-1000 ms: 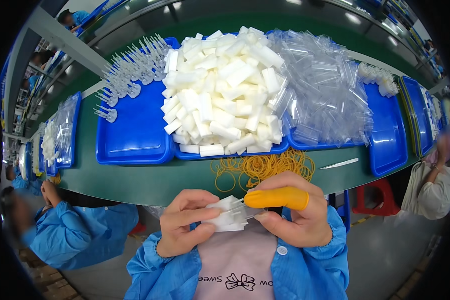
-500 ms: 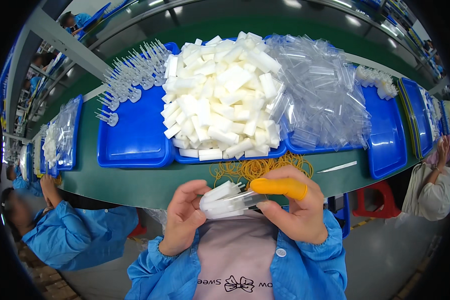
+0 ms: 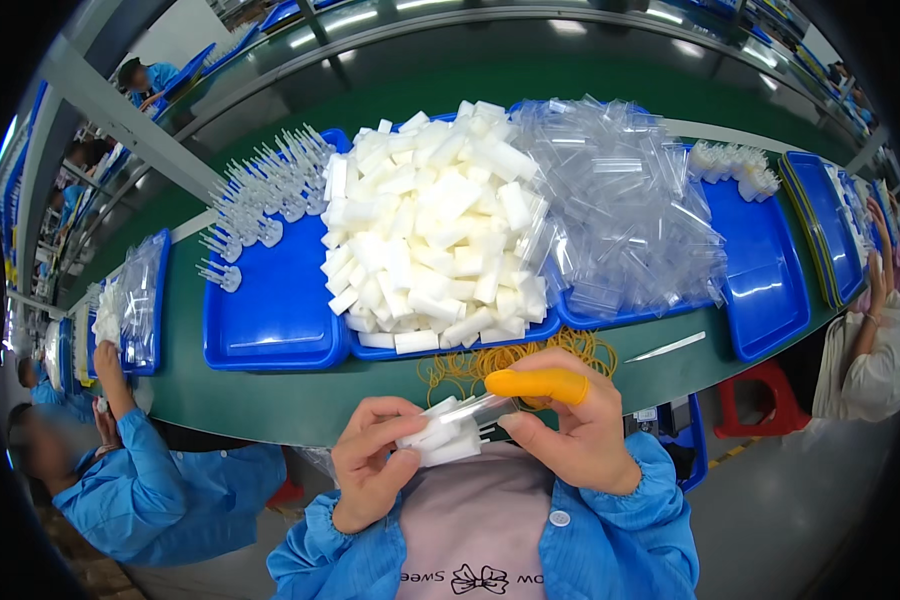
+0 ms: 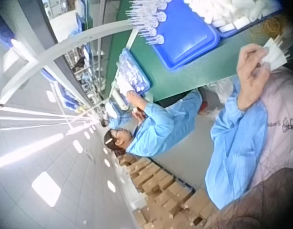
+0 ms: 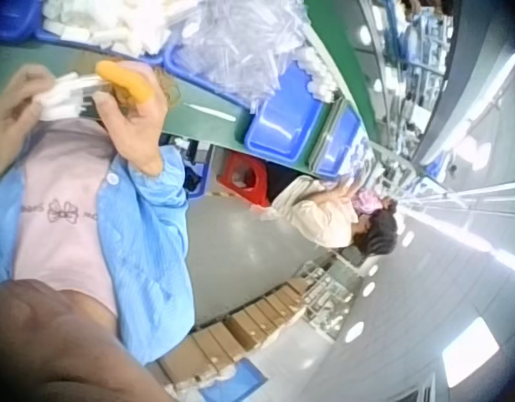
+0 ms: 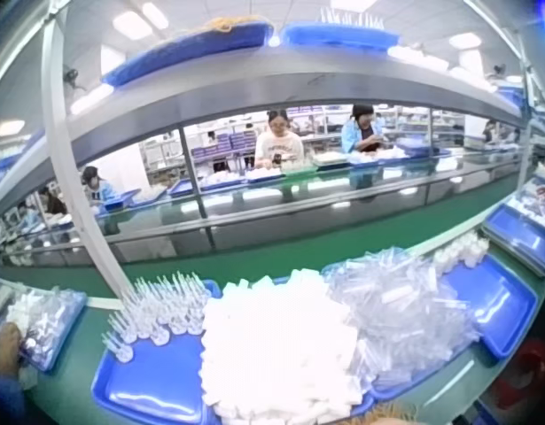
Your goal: The person assembles small white cylindrical components by inserting them into a clear plastic holder. They use a yellow rubber band to secure the components in the holder and then place the finished unit onto a blue tray. The process is repeated multiple times with the person picking up new components and rubber bands from the table.
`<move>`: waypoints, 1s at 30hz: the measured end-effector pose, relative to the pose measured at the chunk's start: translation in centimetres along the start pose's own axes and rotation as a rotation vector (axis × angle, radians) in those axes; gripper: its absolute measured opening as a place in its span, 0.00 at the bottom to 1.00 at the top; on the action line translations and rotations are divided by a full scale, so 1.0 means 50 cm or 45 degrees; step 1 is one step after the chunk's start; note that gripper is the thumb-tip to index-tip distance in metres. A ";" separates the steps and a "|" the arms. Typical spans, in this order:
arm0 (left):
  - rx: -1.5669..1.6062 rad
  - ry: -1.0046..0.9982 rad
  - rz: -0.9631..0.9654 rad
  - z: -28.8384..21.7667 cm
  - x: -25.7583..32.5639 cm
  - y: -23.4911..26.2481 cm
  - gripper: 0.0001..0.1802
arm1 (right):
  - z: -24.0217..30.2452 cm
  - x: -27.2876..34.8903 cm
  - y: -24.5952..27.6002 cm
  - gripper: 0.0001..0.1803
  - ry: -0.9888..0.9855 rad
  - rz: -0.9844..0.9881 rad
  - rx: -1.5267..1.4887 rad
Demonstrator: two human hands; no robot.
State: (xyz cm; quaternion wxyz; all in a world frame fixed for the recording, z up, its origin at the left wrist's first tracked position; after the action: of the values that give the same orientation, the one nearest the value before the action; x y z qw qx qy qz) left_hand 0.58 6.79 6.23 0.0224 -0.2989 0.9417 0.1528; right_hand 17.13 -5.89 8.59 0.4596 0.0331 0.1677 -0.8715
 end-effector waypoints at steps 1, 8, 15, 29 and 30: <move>0.003 -0.005 -0.036 -0.002 0.001 -0.002 0.18 | -0.012 0.000 -0.004 0.16 -0.057 -0.038 -0.164; -0.149 -0.165 -0.093 -0.023 -0.004 0.004 0.18 | -0.036 -0.002 -0.009 0.17 -0.159 -0.018 -0.427; -0.077 0.063 -0.020 -0.009 -0.001 -0.004 0.15 | -0.037 0.003 -0.006 0.17 -0.135 -0.004 -0.330; 0.288 0.198 -0.263 -0.002 -0.011 -0.012 0.21 | -0.055 -0.011 0.000 0.18 -0.212 0.033 -0.432; 0.364 0.202 -0.237 0.007 -0.010 -0.013 0.22 | -0.056 -0.010 0.000 0.19 -0.209 0.014 -0.480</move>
State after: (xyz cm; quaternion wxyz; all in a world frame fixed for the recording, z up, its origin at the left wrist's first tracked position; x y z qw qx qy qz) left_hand 1.33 6.70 5.77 0.0046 -0.3895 0.9209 -0.0095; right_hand 17.16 -4.59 6.04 0.4745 -0.1237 0.2896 -0.8220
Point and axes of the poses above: each hand's wrist, its own x-axis away from the middle knuckle, its own y-axis out of the back of the hand, z = x × y, the point moved 6 cm from there along -x, towards the middle knuckle, and after that the axes turned 13 degrees about -x, right-handed, at the moved point
